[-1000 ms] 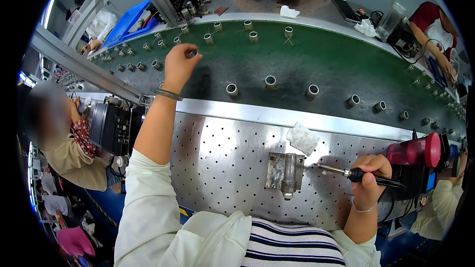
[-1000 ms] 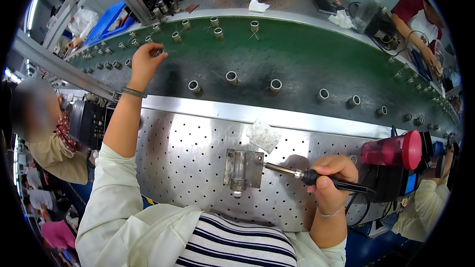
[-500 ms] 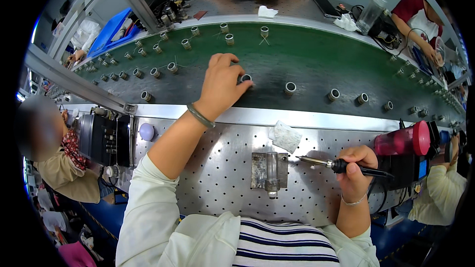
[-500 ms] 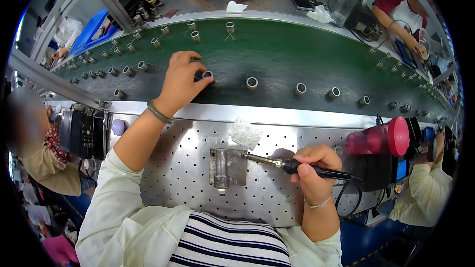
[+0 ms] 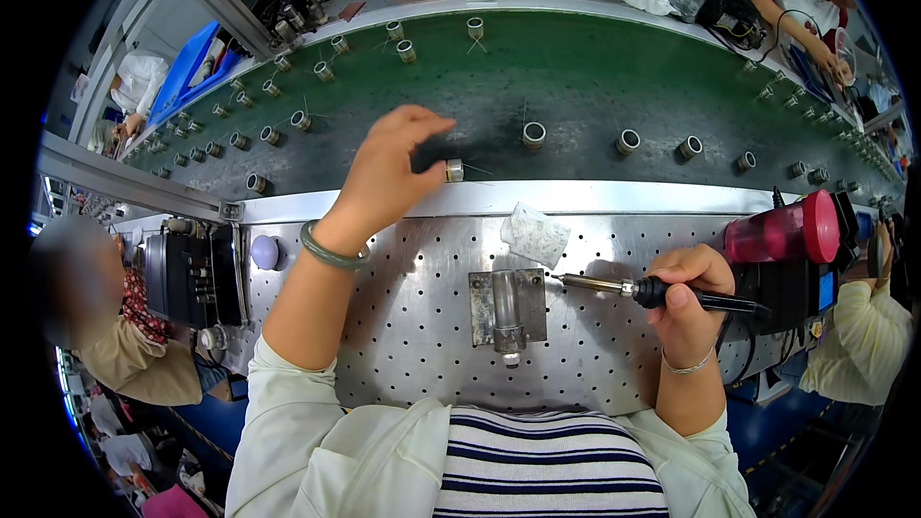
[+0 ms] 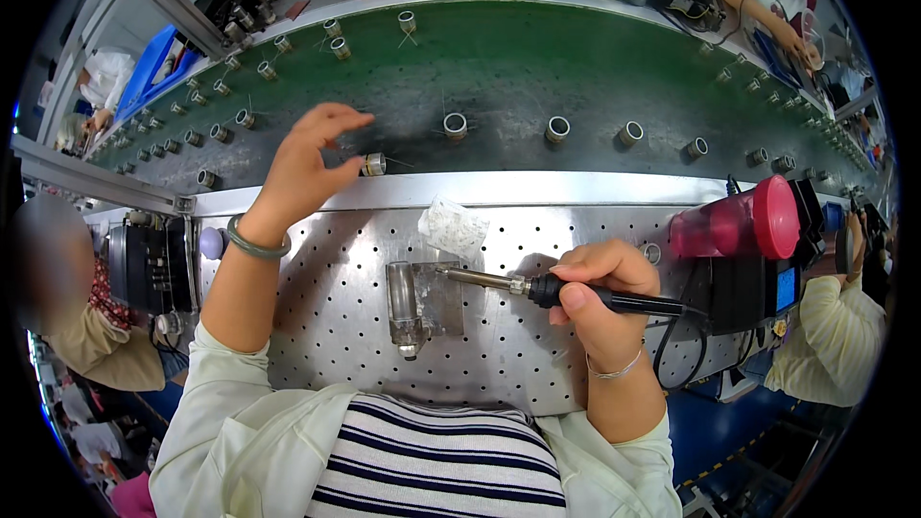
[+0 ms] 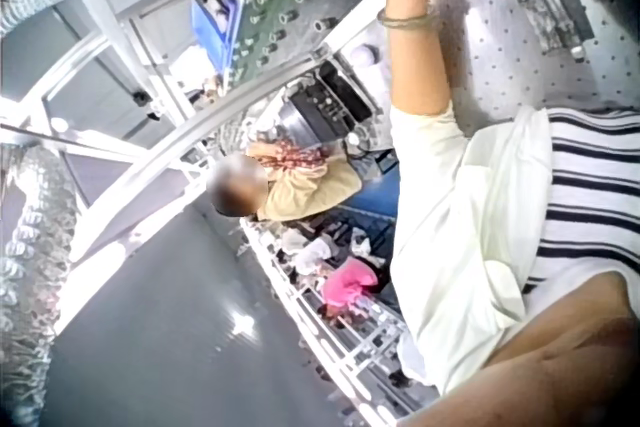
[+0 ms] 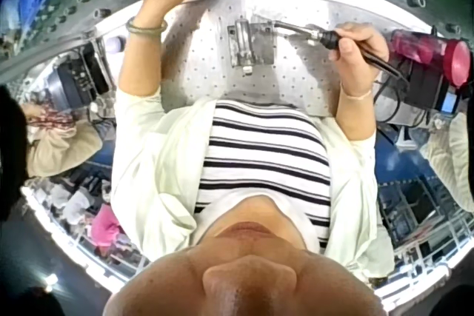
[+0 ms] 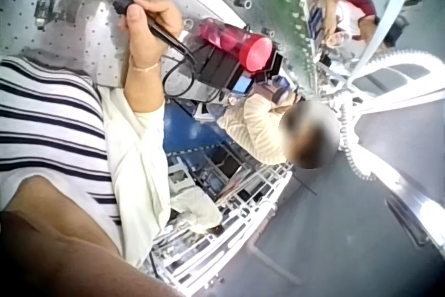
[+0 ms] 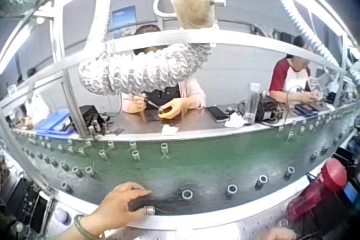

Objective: The person uses a soldering iron to apply solder to small cylindrical metal components held in a fixture on a rotating assembly line. They repeatedly pick up components, solder them, and place them back onto the conveyor belt.

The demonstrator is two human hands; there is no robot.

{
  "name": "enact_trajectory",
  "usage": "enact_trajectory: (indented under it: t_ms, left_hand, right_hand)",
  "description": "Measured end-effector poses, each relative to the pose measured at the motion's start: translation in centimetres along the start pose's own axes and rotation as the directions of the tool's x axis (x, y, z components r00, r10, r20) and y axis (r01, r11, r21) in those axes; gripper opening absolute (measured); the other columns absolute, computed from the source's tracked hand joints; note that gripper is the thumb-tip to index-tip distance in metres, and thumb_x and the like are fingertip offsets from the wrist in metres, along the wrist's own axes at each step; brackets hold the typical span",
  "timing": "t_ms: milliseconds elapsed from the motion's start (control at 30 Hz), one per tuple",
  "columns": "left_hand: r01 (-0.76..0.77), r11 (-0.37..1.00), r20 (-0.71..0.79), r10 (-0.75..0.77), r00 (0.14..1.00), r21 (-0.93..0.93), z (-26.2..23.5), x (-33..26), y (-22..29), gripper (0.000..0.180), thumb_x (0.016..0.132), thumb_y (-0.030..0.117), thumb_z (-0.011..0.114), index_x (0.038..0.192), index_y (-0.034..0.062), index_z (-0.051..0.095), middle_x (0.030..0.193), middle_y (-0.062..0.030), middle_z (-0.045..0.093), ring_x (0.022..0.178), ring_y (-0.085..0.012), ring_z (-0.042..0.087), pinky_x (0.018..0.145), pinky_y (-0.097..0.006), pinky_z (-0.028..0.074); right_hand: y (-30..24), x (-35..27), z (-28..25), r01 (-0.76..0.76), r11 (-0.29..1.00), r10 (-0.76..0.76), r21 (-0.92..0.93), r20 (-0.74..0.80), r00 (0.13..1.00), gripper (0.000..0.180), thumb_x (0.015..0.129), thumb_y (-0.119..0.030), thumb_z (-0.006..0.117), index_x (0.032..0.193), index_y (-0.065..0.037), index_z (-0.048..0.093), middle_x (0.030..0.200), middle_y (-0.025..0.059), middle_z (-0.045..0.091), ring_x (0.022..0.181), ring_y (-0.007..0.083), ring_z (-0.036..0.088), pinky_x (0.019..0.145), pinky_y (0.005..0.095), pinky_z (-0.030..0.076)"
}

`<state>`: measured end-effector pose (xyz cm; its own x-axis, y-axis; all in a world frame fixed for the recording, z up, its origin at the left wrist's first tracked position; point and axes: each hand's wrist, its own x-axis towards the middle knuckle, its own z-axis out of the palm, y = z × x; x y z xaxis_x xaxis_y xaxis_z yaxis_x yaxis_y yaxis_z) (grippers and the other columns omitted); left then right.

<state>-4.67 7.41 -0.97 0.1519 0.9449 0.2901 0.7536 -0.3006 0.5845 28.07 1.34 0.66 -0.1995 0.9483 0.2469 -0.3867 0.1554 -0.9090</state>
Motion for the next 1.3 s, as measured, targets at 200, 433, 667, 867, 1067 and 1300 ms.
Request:
enact_trajectory:
  t_ms: [200, 433, 667, 867, 1067, 1300]
  left_hand:
    - [0.132, 0.99, 0.099, -0.127, 0.987, -0.045, 1.0, -1.2, 0.0, 0.042, 0.077, 0.003, 0.068, 0.118, 0.0042, 0.061, 0.102, -0.0072, 0.059, 0.085, -0.0164, 0.059, 0.078, -0.026, 0.049]
    - [0.607, 0.024, 0.595, -0.172, 0.786, -0.795, -0.9, -3.7, 5.5, 0.037, 0.089, 0.011, 0.061, 0.122, -0.0035, 0.054, 0.107, -0.0145, 0.063, 0.096, -0.0202, 0.064, 0.082, -0.03, 0.056]
    - [0.675, -0.109, 0.684, -0.074, 0.726, -0.729, 0.5, -5.2, 5.8, 0.031, 0.086, 0.007, 0.061, 0.116, -0.0014, 0.057, 0.108, -0.0181, 0.063, 0.099, -0.0228, 0.064, 0.082, -0.031, 0.055]
    - [0.684, 0.091, 0.688, 0.172, 0.705, -0.724, 0.7, -5.1, 5.0, 0.049, 0.08, 0.008, 0.066, 0.125, -0.0035, 0.051, 0.116, -0.0188, 0.059, 0.103, -0.0227, 0.06, 0.083, -0.029, 0.051]
    - [0.656, -0.04, 0.653, 0.058, 0.755, -0.754, 0.2, -6.2, 6.8, 0.053, 0.078, 0.005, 0.07, 0.128, 0.0, 0.051, 0.117, -0.0104, 0.057, 0.103, -0.0148, 0.053, 0.09, -0.03, 0.044]
    - [0.597, 0.084, 0.589, -0.106, 0.801, -0.798, 0.5, -7.0, 7.4, 0.041, 0.07, -0.001, 0.075, 0.109, 0.0003, 0.062, 0.113, -0.0143, 0.057, 0.101, -0.019, 0.058, 0.084, -0.028, 0.05]
  right_hand:
    - [0.0, 0.2, 0.5, -0.01, 1.0, 0.01, -0.003, 0.013, 1.0, 0.019, 0.08, -0.011, 0.071, 0.081, 0.002, 0.057, 0.068, 0.0093, 0.06, 0.05, 0.0096, 0.057, 0.047, 0.0182, 0.044]
    - [0.0, 0.1, 0.4, -0.01, 1.0, 0.01, -0.016, -0.002, 1.0, 0.019, 0.081, -0.011, 0.07, 0.081, 0.002, 0.057, 0.067, 0.0091, 0.06, 0.05, 0.0097, 0.056, 0.047, 0.0183, 0.043]
    - [0.4, 0.1, 0.5, -0.011, 1.0, 0.011, -0.015, 0.007, 1.0, 0.016, 0.081, -0.01, 0.069, 0.081, 0.002, 0.057, 0.069, 0.0092, 0.06, 0.05, 0.0092, 0.056, 0.047, 0.0181, 0.042]
    - [0.6, 0.0, 0.5, -0.017, 1.0, 0.017, -0.014, 0.028, 0.999, 0.016, 0.081, -0.009, 0.069, 0.082, 0.002, 0.058, 0.068, 0.0095, 0.06, 0.05, 0.0091, 0.056, 0.047, 0.0181, 0.043]
    - [0.5, 0.0, 0.8, -0.036, 0.999, 0.035, 0.01, 0.081, 0.996, 0.015, 0.079, -0.005, 0.07, 0.082, 0.003, 0.058, 0.068, 0.0105, 0.061, 0.051, 0.0111, 0.056, 0.049, 0.0204, 0.044]
    - [0.7, -0.5, 0.6, -0.024, 1.0, 0.022, 0.012, 0.187, 0.982, 0.016, 0.071, 0.0, 0.073, 0.079, 0.004, 0.061, 0.069, 0.0109, 0.061, 0.056, 0.0159, 0.057, 0.052, 0.0245, 0.045]
